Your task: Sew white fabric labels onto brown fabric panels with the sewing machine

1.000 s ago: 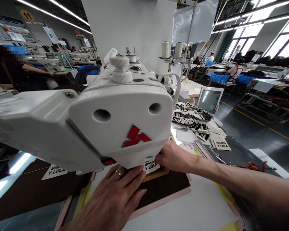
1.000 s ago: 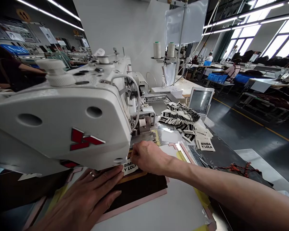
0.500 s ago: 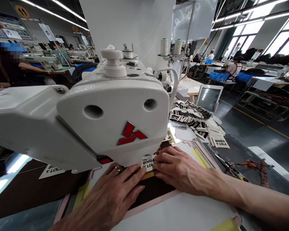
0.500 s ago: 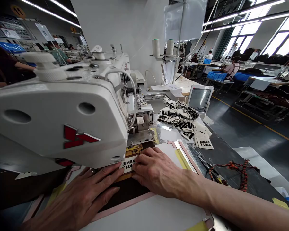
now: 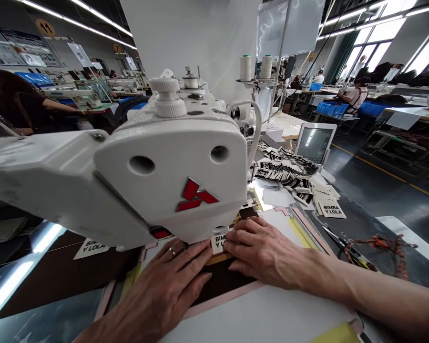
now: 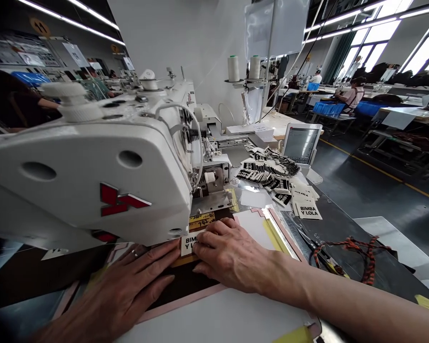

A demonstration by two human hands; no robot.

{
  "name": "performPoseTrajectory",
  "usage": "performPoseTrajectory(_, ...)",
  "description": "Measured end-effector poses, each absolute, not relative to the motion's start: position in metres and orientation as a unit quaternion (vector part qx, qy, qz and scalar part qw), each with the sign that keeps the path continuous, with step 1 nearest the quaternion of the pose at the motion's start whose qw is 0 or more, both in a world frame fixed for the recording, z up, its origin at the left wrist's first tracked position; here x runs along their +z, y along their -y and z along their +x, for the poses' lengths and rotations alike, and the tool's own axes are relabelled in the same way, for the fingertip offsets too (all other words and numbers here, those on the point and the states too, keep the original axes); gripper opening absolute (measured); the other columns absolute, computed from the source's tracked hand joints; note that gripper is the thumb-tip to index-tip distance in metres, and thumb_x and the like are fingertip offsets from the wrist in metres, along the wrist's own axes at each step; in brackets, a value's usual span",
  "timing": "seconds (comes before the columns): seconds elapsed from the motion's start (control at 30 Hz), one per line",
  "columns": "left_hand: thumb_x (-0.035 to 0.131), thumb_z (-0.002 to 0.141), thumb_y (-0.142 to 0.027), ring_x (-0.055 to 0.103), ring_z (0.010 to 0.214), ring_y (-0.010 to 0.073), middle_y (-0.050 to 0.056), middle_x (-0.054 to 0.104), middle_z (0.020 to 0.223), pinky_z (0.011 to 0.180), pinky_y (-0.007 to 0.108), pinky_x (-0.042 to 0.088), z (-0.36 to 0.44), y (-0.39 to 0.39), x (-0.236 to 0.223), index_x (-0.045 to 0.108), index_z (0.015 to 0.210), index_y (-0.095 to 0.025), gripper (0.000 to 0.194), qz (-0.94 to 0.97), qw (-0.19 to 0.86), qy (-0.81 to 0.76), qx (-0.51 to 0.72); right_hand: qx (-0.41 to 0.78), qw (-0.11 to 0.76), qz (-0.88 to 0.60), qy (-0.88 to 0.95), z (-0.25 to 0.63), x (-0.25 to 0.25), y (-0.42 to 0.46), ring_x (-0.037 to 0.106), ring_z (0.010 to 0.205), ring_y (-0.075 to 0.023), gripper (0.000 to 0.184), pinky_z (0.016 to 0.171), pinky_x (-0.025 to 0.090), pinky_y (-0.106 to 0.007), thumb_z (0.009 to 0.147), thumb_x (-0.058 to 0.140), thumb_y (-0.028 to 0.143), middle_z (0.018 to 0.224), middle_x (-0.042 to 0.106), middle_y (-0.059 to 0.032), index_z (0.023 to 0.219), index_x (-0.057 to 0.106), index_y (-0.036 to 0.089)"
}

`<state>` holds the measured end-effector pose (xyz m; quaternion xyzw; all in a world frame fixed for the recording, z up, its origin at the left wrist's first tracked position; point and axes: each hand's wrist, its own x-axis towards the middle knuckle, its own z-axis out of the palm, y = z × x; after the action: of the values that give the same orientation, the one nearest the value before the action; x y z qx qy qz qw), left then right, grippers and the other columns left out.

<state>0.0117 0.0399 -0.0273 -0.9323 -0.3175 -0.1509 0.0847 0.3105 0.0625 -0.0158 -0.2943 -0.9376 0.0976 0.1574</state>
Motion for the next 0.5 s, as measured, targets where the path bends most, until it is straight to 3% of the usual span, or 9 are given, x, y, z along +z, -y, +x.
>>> performPoseTrajectory(0.13,0.056,0.110,-0.030,0.068,0.129,0.0247,0.004,0.069,0.150,0.115,0.038,0.042,0.001,-0.037,-0.030,0.062,0.148,-0.024,0.039,-0.923,0.089,0.334,-0.167,0.078,0.161,-0.288,0.941,0.309,-0.017,-0.064,0.061,0.116,-0.0259,0.031,0.105,0.047,-0.042,0.115,0.054,0.042,0.121,0.074,-0.0098,0.123,0.073,0.019)
performPoseTrajectory(0.3,0.060,0.108,-0.026,0.070,0.128,0.0231,0.006,0.068,0.150,0.117,0.038,0.041,0.005,-0.036,-0.029,0.066,0.142,-0.023,0.034,-0.925,0.071,0.328,-0.179,0.070,0.152,-0.299,0.939,0.313,-0.015,-0.065,0.061,0.106,-0.0247,0.028,0.098,0.047,-0.041,0.115,0.055,0.039,0.114,0.074,-0.0086,0.112,0.074,0.019)
performPoseTrajectory(0.5,0.060,0.107,-0.021,0.072,0.125,0.0209,0.005,0.071,0.145,0.120,0.037,0.039,0.011,-0.034,-0.024,0.070,0.133,-0.024,0.029,-0.926,0.064,0.320,-0.191,0.073,0.161,-0.301,0.937,0.320,-0.017,-0.063,0.061,0.111,-0.0243,0.026,0.102,0.046,-0.041,0.115,0.055,0.039,0.117,0.073,-0.0080,0.122,0.072,0.020)
